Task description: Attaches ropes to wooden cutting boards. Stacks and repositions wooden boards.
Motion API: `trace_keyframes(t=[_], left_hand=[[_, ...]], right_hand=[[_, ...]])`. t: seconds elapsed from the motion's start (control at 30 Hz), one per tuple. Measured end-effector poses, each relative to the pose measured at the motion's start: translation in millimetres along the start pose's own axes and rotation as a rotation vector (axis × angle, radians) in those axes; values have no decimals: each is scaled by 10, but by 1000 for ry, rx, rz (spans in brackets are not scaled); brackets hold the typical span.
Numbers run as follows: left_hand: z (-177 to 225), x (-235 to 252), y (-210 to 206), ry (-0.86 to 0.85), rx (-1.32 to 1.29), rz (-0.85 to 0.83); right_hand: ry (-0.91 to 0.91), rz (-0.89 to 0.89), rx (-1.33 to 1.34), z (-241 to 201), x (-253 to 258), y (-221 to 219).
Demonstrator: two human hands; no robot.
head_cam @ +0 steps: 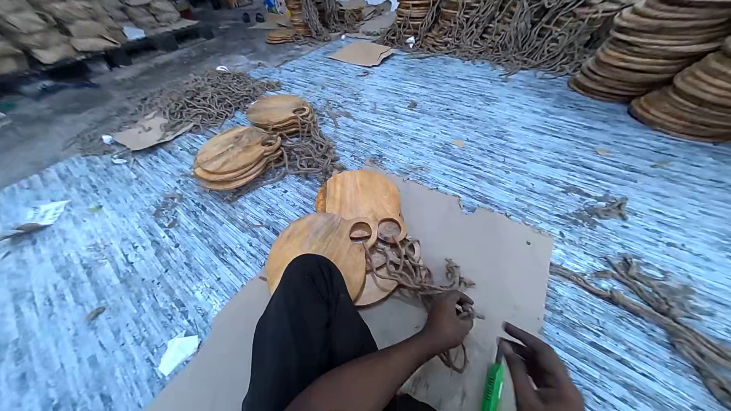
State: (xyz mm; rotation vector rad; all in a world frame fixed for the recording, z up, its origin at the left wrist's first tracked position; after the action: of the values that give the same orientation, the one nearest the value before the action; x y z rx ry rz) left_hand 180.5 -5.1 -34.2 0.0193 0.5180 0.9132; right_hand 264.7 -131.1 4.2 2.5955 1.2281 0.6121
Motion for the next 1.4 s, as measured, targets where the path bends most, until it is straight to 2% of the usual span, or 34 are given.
trace_keyframes(t=[0.07,0.17,0.23,0.3,0.4,0.53,0.67,0.83,0.9,1.07,1.13,1.2,1.3,1.4], left_hand=[[-283,244,-57,-174,-38,55],[-283,281,21,-151,-36,106],[-276,290,72,-105,-13,129],[-304,307,107,-91,16,145],[-209,310,197,-79,23,199],[-222,520,309,-221,39,298],[-192,706,296,-249,262,319],[-114,1082,-19,-186,667,183],[-148,1094,-196,-125,820,151],[-308,894,-450,-154,883,122],[-346,808,-379,-134,810,-2],[-282,690,-226,-128,564,-96],[171,269,52,-179,247,-170],[711,-28,343,-369,122,-161]], right_hand=[[-102,126,-73,418,-81,339],[-378,276,-81,1009,-251,603],[-548,397,6,1106,-229,634],[-558,466,-11,1058,-190,564],[-542,400,-129,1003,-159,498],[-589,369,-115,1042,-112,463],[-619,381,-62,1057,-87,444],[-632,342,-36,1049,-70,415],[-632,333,-26,1062,-77,417],[-646,313,-25,1068,-92,424],[-641,302,-31,1048,-106,409],[-602,288,-27,994,-104,394],[-507,240,39,872,-131,326],[-419,144,174,707,-142,131]])
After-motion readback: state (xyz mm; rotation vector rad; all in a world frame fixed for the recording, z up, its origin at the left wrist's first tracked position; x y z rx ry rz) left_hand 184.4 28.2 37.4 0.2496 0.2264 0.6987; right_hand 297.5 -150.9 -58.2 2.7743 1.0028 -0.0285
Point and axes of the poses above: each hand's wrist, its own x-axis towards the middle knuckle, its own y-axis out of the back of the hand, z = x × y, the point moved 3 cm from there along x, towards the middle knuckle, and after that the axes turned 8 degrees about z, right-handed, at the moved point
